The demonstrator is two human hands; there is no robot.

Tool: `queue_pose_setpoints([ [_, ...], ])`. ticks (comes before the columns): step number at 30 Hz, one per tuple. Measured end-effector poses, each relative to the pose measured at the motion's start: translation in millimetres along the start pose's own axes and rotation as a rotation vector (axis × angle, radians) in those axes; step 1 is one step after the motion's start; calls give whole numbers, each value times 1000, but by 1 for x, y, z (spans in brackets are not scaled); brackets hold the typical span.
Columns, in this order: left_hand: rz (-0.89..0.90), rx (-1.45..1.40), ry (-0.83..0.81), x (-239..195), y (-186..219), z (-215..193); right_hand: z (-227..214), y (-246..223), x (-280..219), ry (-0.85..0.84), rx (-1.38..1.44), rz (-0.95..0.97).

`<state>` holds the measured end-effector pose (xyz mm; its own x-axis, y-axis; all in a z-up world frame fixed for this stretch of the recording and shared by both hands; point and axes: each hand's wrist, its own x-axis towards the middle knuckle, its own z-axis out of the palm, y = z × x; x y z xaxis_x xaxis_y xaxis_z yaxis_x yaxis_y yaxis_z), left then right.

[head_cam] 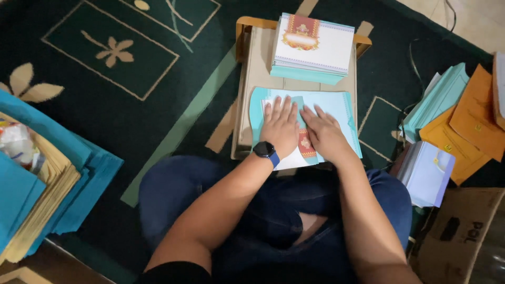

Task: The person sits on the floor and repeatedly folds light blue paper covers around white book blocks. They smooth the folded edges with both hands and stack the finished items on a small wooden stand. The process is repeated for multiple units.

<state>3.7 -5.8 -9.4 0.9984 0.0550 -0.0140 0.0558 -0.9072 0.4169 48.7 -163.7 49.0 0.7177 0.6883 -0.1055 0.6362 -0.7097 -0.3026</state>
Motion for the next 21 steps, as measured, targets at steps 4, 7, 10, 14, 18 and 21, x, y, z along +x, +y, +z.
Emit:
queue_pose_setpoints([
  [4,-31,-5,-55,-1,4,-9,2,6,23,-10,-45,-36],
  [7,-44,-11,-56,-2,5,-14,8,14,15,-105,-169,-41],
  [10,-59,-28,-107,-1,7,-19,2,1,-25,-142,-187,-81],
  [14,-61,-14,-82,-3,8,-17,1,-8,-58,-160,-132,-91],
  [18,43,-38,96,2,2,-7,-46,-43,-42,-65,265,11],
  [21,316,34,569,15,-6,31,-24,3,-19,-29,490,257],
])
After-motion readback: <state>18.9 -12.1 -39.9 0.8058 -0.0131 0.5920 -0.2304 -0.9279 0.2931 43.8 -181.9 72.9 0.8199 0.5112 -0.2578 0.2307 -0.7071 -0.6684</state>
